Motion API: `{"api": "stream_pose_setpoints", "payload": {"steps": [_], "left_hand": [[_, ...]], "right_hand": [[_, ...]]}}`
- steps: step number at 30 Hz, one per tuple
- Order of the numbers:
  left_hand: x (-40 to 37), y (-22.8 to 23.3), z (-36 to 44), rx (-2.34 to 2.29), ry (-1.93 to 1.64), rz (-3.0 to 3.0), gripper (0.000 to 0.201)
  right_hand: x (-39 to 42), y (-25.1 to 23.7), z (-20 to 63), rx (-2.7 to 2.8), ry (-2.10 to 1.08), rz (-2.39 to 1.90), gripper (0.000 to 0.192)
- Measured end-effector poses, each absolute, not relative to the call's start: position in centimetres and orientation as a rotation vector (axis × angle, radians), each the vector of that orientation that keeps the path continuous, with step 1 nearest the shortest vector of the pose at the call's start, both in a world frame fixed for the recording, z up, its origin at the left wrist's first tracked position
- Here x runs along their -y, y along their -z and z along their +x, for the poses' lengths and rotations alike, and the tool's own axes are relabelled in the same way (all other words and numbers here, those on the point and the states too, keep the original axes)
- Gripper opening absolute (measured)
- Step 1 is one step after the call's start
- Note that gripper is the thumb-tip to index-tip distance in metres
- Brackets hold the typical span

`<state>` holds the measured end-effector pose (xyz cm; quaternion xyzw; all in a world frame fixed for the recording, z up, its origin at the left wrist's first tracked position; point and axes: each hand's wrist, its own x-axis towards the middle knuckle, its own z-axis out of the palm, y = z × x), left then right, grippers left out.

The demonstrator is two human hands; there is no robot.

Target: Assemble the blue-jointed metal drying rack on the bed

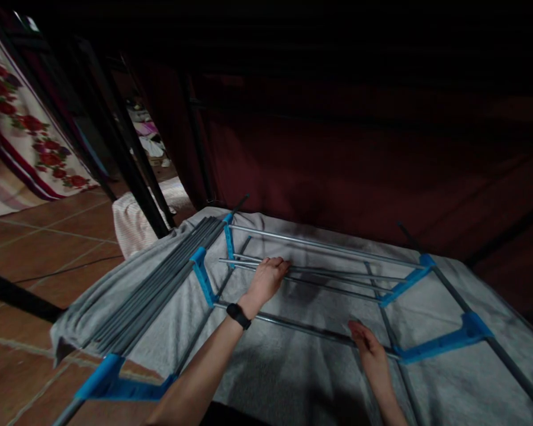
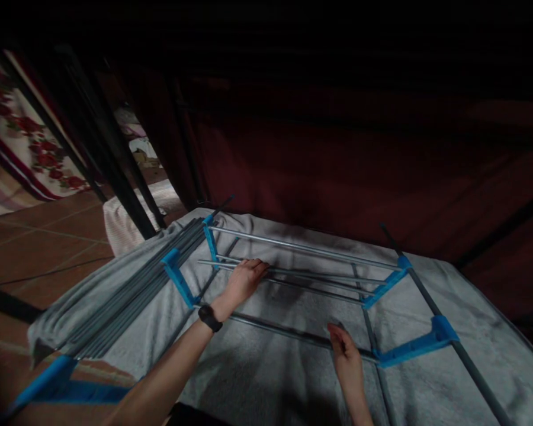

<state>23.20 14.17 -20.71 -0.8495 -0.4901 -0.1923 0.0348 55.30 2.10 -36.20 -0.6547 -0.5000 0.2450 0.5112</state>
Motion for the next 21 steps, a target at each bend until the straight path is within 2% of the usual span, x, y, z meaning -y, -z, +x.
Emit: {"api": "stream_pose_setpoints", "payload": {"steps": [11, 21], "left_hand": [[-14.77, 19.72, 23.33, 1.489, 0.485, -2.628, 0.028], [-14.33, 19.96, 23.4, 1.378, 0.368, -2.614, 0.027]], "right_hand": [[-2.2, 35.85, 55.28, 1.15, -0.707, -1.593, 0.039], [-1.93, 35.95, 55.37, 1.189, -0.681, -1.579, 0.04]]}}
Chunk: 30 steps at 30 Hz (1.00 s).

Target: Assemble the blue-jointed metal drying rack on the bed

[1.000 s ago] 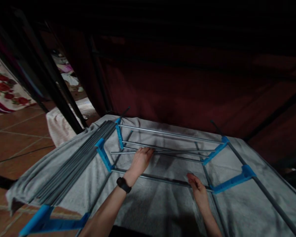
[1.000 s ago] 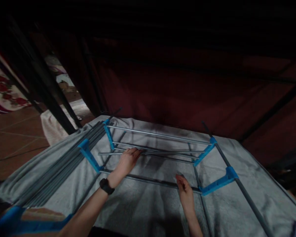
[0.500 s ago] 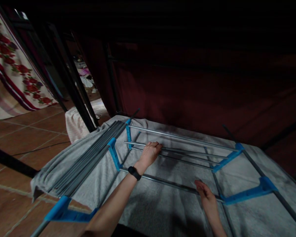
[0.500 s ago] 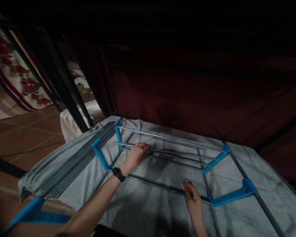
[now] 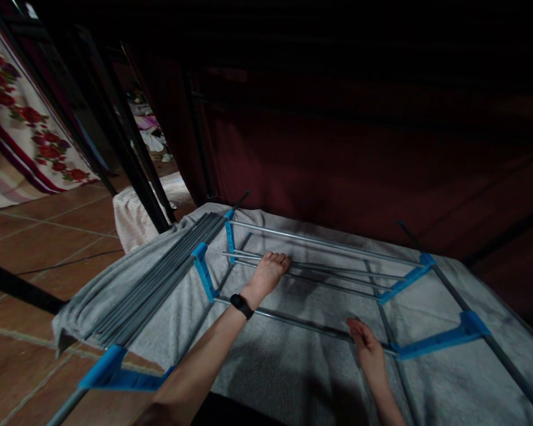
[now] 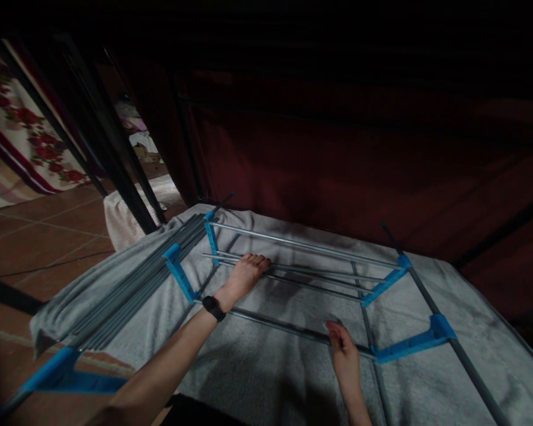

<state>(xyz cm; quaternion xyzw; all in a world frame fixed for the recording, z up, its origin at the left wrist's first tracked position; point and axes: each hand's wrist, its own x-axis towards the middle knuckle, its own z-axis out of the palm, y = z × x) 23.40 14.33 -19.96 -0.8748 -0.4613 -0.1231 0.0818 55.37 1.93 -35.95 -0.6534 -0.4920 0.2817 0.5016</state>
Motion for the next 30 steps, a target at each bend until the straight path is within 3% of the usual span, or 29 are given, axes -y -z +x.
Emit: {"api": "stream_pose_setpoints", "payload": {"steps": [19, 30], "left_hand": [[-13.7, 20.0, 23.5, 1.356, 0.303, -2.618, 0.032], [-13.3, 22.8, 23.0, 1.437, 0.532, -2.675, 0.042]], "right_hand": [[-2.1, 35.3, 54.7, 1.257, -0.601, -1.522, 0.033], [-2.1, 34.7, 53.6, 1.21, -0.551, -1.425, 0.023]]}}
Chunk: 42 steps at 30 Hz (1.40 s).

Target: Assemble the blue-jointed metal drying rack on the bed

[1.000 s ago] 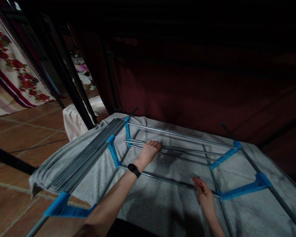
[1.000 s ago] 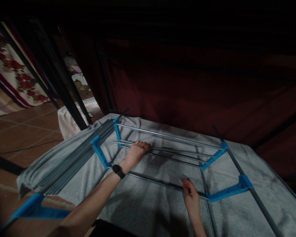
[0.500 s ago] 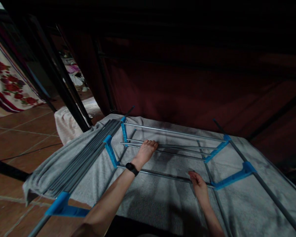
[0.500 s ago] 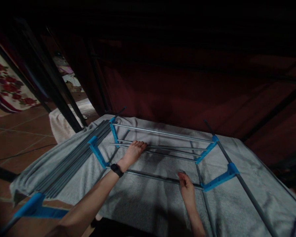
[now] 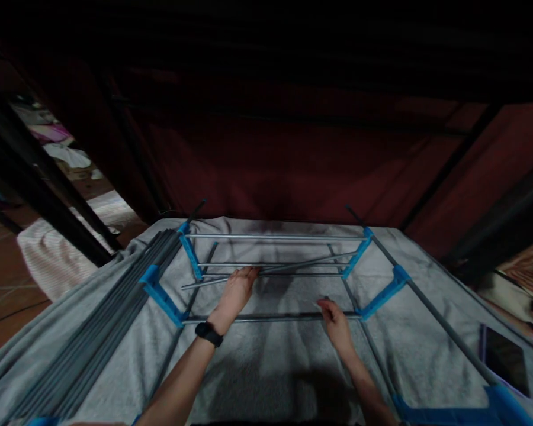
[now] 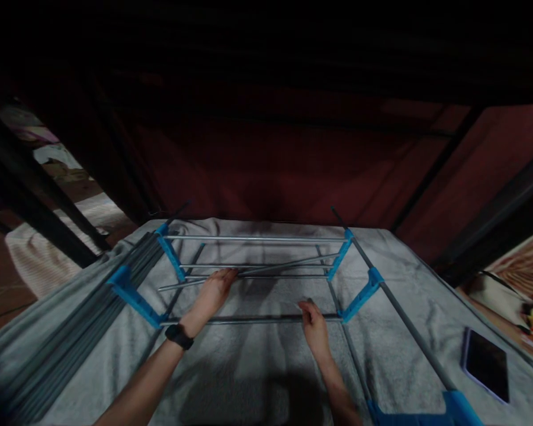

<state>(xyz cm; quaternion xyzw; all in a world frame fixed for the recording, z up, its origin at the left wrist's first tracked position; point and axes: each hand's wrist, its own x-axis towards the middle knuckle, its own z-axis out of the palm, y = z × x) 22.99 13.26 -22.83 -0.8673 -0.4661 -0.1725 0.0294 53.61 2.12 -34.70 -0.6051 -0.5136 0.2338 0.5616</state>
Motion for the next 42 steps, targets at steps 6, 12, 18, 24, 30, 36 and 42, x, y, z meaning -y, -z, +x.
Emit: {"api": "stream_pose_setpoints", "payload": {"steps": [6, 12, 18, 24, 30, 36, 42], "left_hand": [[-14.3, 23.2, 22.6, 1.375, 0.54, -2.676, 0.038], [-14.5, 21.9, 23.0, 1.345, 0.632, -2.65, 0.034], [-14.6, 20.3, 23.5, 1.297, 0.596, -2.607, 0.036], [-14.8, 20.4, 23.7, 1.234, 0.561, -2.574, 0.035], [-14.9, 20.9, 23.5, 1.194, 0.629, -2.571, 0.034], [-15.1, 20.6, 23.8, 1.2, 0.607, -2.523, 0.037], [-15.2, 21.1, 23.9, 1.199, 0.589, -2.569, 0.036]], "right_hand": [[-2.4, 34.8, 53.4, 1.291, -0.421, -1.414, 0.023], [-2.5, 34.9, 53.1, 1.314, -0.367, -1.407, 0.027], [-2.5, 34.9, 52.9, 1.31, -0.37, -1.427, 0.029], [-2.4, 35.0, 52.8, 1.319, -0.349, -1.425, 0.031], [-2.4, 35.0, 52.7, 1.322, -0.343, -1.44, 0.033], [-2.4, 34.9, 52.6, 1.327, -0.352, -1.443, 0.033], [-2.4, 34.8, 52.6, 1.337, -0.352, -1.438, 0.034]]}}
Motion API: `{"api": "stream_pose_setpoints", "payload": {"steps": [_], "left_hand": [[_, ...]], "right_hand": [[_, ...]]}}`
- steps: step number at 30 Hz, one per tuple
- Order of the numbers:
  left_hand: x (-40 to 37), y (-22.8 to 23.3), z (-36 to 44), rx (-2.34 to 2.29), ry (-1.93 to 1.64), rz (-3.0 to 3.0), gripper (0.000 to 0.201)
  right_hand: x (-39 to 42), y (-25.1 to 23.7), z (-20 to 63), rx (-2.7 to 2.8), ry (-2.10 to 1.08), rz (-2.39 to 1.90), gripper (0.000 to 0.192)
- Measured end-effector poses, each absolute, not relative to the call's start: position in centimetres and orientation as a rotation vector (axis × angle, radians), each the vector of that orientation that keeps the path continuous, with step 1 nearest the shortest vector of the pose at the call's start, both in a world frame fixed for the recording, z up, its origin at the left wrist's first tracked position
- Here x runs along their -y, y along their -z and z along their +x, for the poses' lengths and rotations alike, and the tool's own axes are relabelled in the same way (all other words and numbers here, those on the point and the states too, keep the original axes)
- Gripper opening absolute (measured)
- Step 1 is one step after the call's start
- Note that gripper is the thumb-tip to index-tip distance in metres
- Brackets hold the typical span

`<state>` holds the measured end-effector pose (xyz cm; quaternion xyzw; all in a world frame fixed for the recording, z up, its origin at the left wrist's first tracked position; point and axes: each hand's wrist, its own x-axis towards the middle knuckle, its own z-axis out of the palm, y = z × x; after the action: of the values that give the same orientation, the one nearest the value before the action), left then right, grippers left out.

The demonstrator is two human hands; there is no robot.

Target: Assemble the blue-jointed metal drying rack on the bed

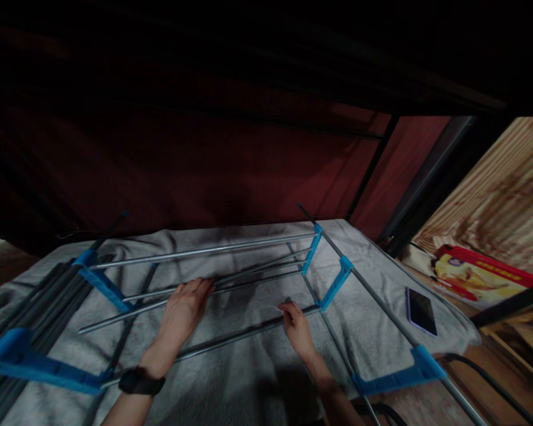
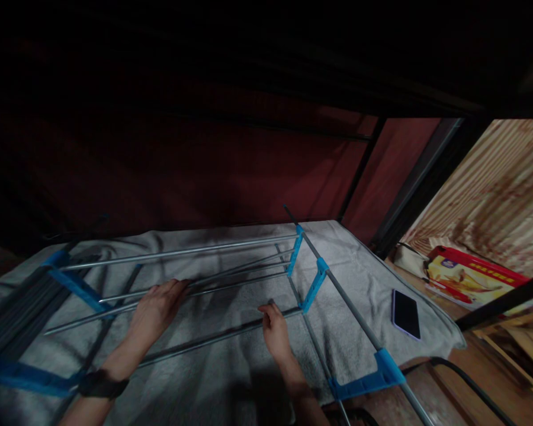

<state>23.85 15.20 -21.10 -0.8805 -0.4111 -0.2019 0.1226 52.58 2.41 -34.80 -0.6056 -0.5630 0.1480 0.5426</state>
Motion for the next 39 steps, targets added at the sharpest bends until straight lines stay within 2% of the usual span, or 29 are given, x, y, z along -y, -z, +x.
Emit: {"api": "stream_pose_setpoints", "payload": {"steps": [13, 33, 39], "left_hand": [[-15.5, 20.8, 24.2, 1.248, 0.711, -2.581, 0.036], [-16.5, 20.3, 24.9, 1.261, 0.632, -2.587, 0.035], [-16.4, 20.3, 25.0, 1.29, 0.7, -2.578, 0.028]], "right_hand": [[-2.3, 34.7, 52.4, 1.353, -0.366, -1.469, 0.037], [-2.0, 34.5, 52.2, 1.393, -0.343, -1.482, 0.035], [-2.0, 34.5, 52.1, 1.4, -0.339, -1.503, 0.037]]}}
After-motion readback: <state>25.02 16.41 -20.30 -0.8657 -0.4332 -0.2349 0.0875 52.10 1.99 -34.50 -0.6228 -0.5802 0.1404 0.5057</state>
